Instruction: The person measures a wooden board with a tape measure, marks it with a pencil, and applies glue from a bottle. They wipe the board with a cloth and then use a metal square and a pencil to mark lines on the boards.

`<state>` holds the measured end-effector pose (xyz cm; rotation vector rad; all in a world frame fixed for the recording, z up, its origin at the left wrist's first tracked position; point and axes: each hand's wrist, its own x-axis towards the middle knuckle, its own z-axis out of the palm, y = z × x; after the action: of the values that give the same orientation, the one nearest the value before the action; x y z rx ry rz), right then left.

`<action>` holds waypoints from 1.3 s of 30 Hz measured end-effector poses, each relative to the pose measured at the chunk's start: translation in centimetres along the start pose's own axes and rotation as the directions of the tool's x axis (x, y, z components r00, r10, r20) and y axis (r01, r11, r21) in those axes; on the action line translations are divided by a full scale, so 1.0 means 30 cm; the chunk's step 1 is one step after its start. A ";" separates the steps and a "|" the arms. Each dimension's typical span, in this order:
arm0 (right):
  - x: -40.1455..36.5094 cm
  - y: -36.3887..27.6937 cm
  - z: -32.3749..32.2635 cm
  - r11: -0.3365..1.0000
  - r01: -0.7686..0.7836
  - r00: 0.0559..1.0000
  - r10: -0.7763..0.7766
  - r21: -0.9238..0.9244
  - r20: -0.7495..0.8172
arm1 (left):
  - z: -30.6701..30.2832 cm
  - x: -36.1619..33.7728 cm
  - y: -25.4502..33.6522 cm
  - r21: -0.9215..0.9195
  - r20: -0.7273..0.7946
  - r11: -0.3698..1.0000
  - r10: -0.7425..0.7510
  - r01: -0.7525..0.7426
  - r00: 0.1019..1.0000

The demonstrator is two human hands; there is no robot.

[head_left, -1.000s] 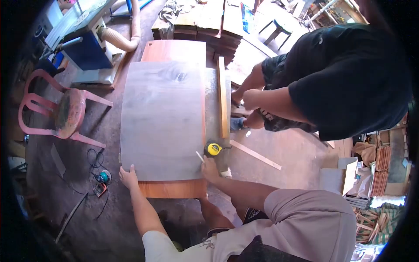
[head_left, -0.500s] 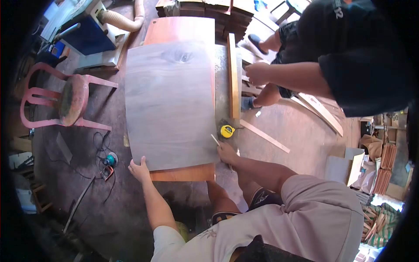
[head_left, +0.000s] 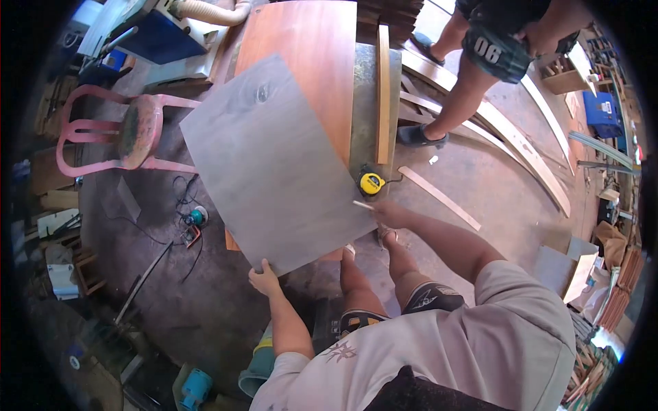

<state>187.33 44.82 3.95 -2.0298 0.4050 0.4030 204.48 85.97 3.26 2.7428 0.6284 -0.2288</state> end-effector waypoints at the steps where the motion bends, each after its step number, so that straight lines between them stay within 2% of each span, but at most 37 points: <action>1: -0.006 -0.005 -0.057 0.997 -0.040 0.995 0.047 -0.071 0.089 | -0.004 -0.014 -0.024 0.003 0.028 1.000 -0.015 0.015 1.000; 2: -0.011 -0.083 -0.140 0.970 -0.229 0.973 0.230 -0.079 -0.005 | -0.015 -0.015 -0.035 0.010 0.020 1.000 -0.025 0.025 0.999; 3: -0.007 -0.152 -0.224 0.910 -0.409 0.911 0.401 -0.072 -0.097 | -0.023 -0.010 -0.028 -0.010 0.105 1.000 -0.018 0.019 0.994; 4: 0.019 -0.156 -0.267 0.932 -0.361 0.875 0.354 0.044 -0.331 | -0.027 -0.007 -0.010 -0.034 0.190 0.999 -0.012 0.019 0.982; 5: 0.051 -0.143 -0.304 0.948 -0.284 0.778 0.317 0.146 -0.542 | -0.034 -0.012 0.014 -0.028 0.182 0.999 -0.030 0.036 0.983; 7: 0.209 0.011 -0.345 0.945 -0.243 0.621 -0.019 -0.216 -0.784 | -0.050 -0.013 0.057 -0.263 0.345 0.963 0.038 0.058 0.938; 9: 0.355 0.087 -0.369 0.929 -0.344 0.657 0.136 -0.134 -0.742 | -0.035 0.001 0.047 -0.273 0.344 0.958 0.015 0.085 0.939; 10: 0.382 0.050 -0.385 0.933 -0.332 0.672 0.130 -0.139 -0.729 | -0.029 0.002 0.038 -0.284 0.354 0.954 0.015 0.093 0.935; 12: 0.438 -0.011 -0.421 0.853 -0.521 0.724 0.420 -0.035 -0.548 | -0.009 0.001 0.030 -0.320 0.377 0.940 0.010 0.120 0.926; 14: 0.525 0.044 -0.425 0.918 -0.376 0.663 0.361 0.126 -0.656 | 0.002 0.000 0.010 -0.346 0.394 0.925 -0.011 0.159 0.919; 16: 0.567 -0.005 -0.486 0.929 -0.370 0.670 0.247 -0.027 -0.700 | 0.029 -0.021 -0.001 -0.325 0.388 0.939 0.023 0.113 0.921; 17: 0.576 -0.040 -0.514 0.932 -0.354 0.677 0.195 -0.081 -0.710 | 0.035 -0.044 -0.005 -0.316 0.379 0.939 -0.006 0.136 0.925; 19: 0.619 -0.069 -0.524 0.933 -0.332 0.681 0.138 -0.136 -0.719 | 0.048 -0.060 0.007 -0.243 0.326 0.964 -0.024 0.109 0.945; 21: 0.664 -0.095 -0.586 0.924 -0.238 0.671 -0.067 -0.301 -0.738 | 0.057 -0.074 0.005 -0.263 0.319 0.960 -0.009 0.097 0.948; 22: 0.671 -0.126 -0.615 0.919 -0.239 0.662 -0.081 -0.313 -0.745 | 0.058 -0.092 0.029 -0.274 0.315 0.958 0.005 0.086 0.949; 24: 0.686 -0.170 -0.638 0.897 -0.305 0.765 0.030 -0.319 -0.644 | 0.058 -0.106 0.039 -0.291 0.340 0.949 -0.013 0.118 0.941; 25: 0.709 -0.166 -0.649 0.893 -0.307 0.763 0.024 -0.330 -0.646 | 0.062 -0.097 0.031 -0.283 0.338 0.951 -0.026 0.128 0.941; 27: 0.743 -0.162 -0.653 0.873 -0.339 0.844 0.119 -0.350 -0.522 | 0.029 -0.118 0.084 -0.217 0.317 0.964 -0.082 0.156 0.945; 30: 0.718 -0.143 -0.635 0.853 -0.350 0.852 0.118 -0.387 -0.511 | 0.042 -0.102 0.061 -0.240 0.333 0.963 -0.033 0.119 0.942; 31: 0.693 -0.058 -0.599 0.914 -0.288 0.786 0.054 -0.287 -0.616 | 0.037 -0.107 0.065 -0.240 0.333 0.960 -0.058 0.144 0.941; 32: 0.654 0.021 -0.560 0.960 -0.199 0.708 0.004 -0.195 -0.706 | 0.029 -0.102 0.079 -0.297 0.368 0.945 -0.020 0.138 0.930; 33: 0.543 -0.039 -0.548 0.934 -0.240 0.784 0.025 -0.266 -0.621 | 0.016 -0.099 0.070 -0.349 0.396 0.927 0.012 0.138 0.918; 34: 0.421 -0.119 -0.544 0.902 -0.269 0.845 0.051 -0.339 -0.533 | 0.020 -0.097 0.050 -0.343 0.387 0.924 -0.026 0.170 0.922; 35: 0.391 0.063 -0.485 0.831 -0.212 0.882 -0.065 -0.515 -0.467 | 0.042 -0.093 0.038 -0.295 0.334 0.949 -0.009 0.113 0.942; 36: 0.314 0.080 -0.410 0.954 -0.039 0.940 -0.065 -0.297 -0.335 | 0.053 -0.092 0.027 -0.240 0.287 0.969 0.016 0.055 0.958; 37: 0.216 0.083 -0.346 0.995 0.092 0.975 -0.096 -0.028 -0.202 | 0.041 -0.094 0.027 -0.238 0.283 0.968 -0.006 0.076 0.959; 39: 0.102 0.011 -0.277 0.996 0.029 0.962 -0.052 -0.088 -0.270 | 0.010 -0.094 0.053 -0.367 0.346 0.925 0.033 0.103 0.938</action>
<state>190.84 36.96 6.13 -2.1788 0.5206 0.1159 202.66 83.39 4.05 2.2444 0.5556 -0.5273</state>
